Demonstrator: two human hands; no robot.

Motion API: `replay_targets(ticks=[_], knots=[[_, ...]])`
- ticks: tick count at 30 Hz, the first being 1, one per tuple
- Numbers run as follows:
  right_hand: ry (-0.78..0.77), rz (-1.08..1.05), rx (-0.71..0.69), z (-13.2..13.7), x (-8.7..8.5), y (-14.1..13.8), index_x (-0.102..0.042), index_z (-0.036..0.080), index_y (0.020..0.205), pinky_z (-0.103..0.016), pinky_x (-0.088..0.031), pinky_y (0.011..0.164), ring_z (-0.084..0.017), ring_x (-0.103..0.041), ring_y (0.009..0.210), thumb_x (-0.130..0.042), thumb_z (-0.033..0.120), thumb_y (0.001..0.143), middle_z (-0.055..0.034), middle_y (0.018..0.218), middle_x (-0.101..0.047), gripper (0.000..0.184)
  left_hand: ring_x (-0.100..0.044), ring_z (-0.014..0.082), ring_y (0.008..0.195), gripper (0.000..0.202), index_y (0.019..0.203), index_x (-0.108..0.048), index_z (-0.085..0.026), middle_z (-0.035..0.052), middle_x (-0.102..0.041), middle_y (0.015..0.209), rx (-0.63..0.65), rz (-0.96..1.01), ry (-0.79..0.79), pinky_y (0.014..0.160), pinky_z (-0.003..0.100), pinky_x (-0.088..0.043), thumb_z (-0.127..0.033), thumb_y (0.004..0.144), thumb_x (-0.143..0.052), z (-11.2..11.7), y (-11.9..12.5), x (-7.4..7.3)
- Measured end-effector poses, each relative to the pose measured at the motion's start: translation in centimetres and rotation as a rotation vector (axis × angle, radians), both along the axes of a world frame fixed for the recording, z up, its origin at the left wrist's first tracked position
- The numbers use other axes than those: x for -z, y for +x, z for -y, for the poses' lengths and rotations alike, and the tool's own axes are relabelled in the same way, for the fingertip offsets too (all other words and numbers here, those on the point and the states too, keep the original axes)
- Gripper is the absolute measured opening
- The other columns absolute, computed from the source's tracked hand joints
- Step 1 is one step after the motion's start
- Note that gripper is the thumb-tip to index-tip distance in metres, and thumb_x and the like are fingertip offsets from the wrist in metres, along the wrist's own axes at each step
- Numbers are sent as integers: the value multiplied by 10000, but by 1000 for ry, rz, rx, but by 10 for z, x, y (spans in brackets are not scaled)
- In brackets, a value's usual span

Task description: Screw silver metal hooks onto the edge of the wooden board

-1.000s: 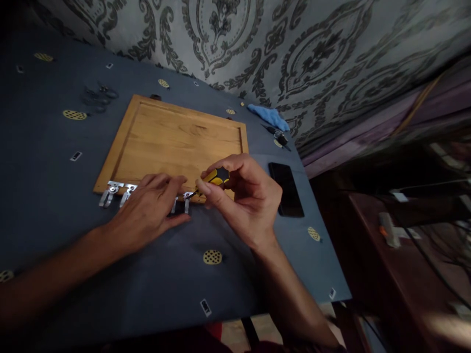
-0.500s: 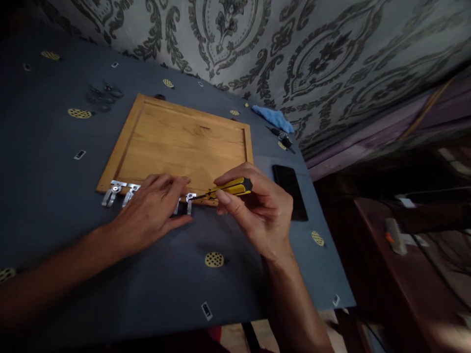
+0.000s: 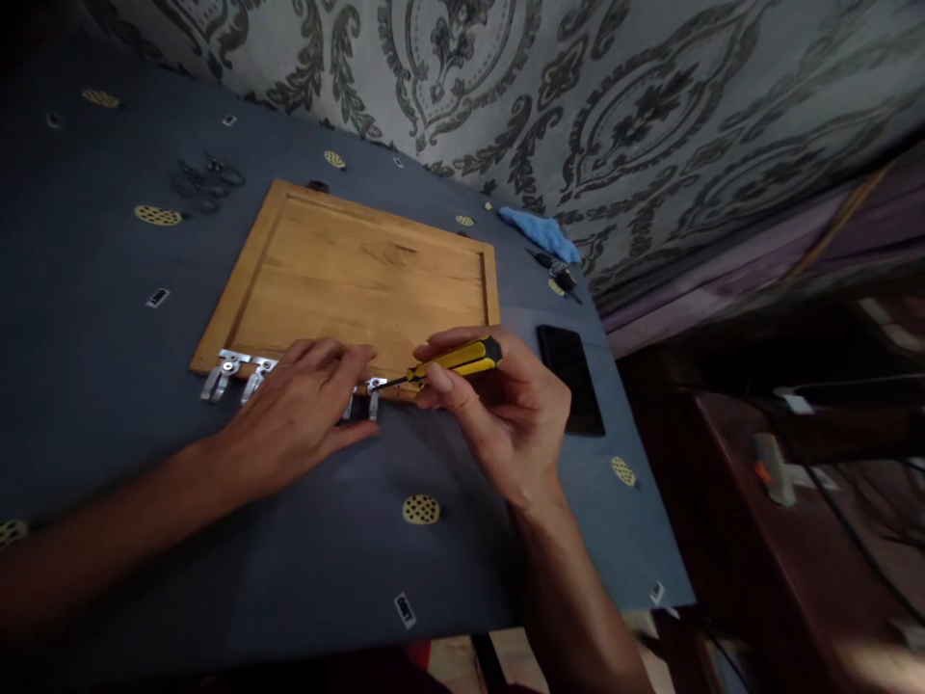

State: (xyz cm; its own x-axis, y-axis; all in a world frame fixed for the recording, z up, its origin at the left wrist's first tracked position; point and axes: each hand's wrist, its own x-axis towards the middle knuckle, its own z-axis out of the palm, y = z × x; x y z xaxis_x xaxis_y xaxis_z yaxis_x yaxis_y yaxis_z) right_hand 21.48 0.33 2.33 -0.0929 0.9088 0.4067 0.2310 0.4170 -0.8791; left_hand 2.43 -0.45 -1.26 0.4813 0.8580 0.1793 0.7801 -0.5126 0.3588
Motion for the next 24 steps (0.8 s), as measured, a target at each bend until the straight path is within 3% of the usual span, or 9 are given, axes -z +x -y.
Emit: replay_targets(ticks=[4, 18, 24], knots=[[59, -31, 57, -2, 2, 3, -735, 235, 945, -267, -591, 502, -120, -672, 544, -754, 299, 885, -24, 897, -767, 89, -604, 300, 1068, 426, 1170, -508, -152, 105, -687, 1059, 16, 11, 5, 921, 420, -476, -311, 865, -758, 0, -1, 1], [22, 18, 39, 0, 2, -1, -747, 235, 902, -232, -589, 500, -90, -662, 529, -765, 273, 871, -5, 860, -747, 52, -605, 317, 1086, 436, 1190, -514, -129, 120, -688, 1091, 25, -1, -41, 933, 443, -486, -299, 871, -757, -1, 0, -2], [79, 31, 32, 0, 5, 0, -757, 255, 919, -242, -600, 506, -102, -674, 549, -793, 247, 847, -3, 873, -746, 80, -610, 315, 1091, 431, 1181, -520, -134, 118, -692, 1095, 18, -12, -52, 941, 438, -486, -312, 871, -760, -1, 1, -3]])
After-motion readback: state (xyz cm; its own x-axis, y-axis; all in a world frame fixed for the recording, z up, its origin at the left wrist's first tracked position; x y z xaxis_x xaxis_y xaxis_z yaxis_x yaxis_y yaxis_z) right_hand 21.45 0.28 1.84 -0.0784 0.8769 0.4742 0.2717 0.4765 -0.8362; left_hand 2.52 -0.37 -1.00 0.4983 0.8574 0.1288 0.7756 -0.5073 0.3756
